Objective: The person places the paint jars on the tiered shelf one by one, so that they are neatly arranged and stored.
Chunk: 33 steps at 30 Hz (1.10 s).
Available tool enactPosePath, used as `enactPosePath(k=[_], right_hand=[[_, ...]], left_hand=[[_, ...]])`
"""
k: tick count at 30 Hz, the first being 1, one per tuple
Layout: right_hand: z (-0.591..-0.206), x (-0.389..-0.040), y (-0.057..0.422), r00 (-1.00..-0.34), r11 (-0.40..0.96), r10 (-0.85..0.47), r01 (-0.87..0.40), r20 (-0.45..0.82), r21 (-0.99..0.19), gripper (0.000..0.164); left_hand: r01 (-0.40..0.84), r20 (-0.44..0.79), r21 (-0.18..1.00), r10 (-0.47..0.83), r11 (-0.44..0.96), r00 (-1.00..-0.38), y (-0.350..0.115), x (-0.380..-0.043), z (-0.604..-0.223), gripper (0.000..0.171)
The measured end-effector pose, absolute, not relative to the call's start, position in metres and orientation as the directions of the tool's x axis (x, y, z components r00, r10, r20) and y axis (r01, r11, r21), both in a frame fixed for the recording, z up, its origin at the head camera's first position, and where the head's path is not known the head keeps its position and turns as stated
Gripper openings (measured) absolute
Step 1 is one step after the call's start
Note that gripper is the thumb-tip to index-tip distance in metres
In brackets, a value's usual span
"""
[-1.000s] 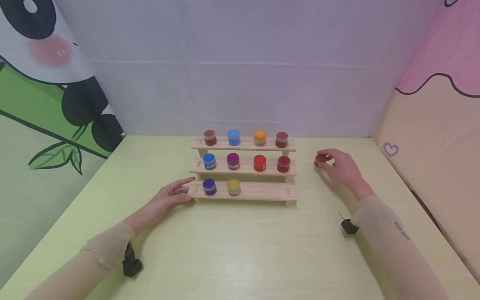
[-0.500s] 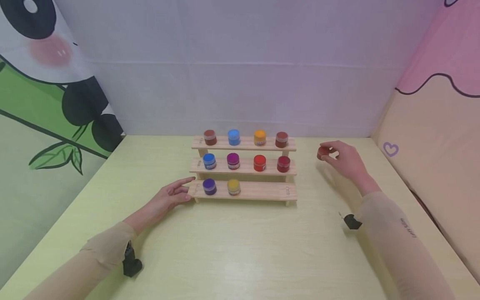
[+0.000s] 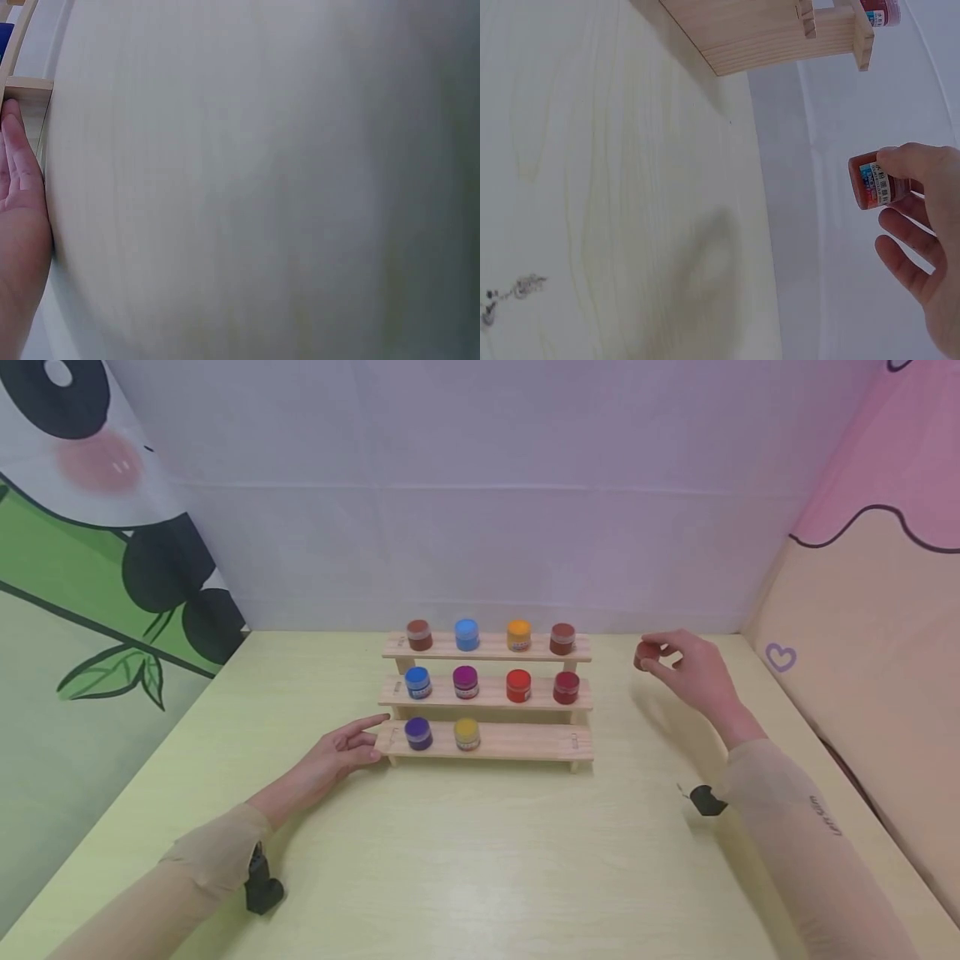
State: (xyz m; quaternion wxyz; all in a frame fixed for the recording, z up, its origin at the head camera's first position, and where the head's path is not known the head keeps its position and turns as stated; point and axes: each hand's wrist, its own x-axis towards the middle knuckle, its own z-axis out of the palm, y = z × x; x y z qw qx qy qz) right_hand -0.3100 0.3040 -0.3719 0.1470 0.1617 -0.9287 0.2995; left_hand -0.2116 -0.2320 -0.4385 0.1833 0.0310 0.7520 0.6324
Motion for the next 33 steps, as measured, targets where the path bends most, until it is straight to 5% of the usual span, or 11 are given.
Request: enactPosePath(k=[33], right_hand=[[-0.330,-0.271,0.247,-0.809,0.647,-0.197,-0.532,0.554,-0.547,0.038]], left_hand=[[-0.177,-0.233,0.961,0.279,0.212,-0.932,-0.233,-0.213,-0.440,0.066]])
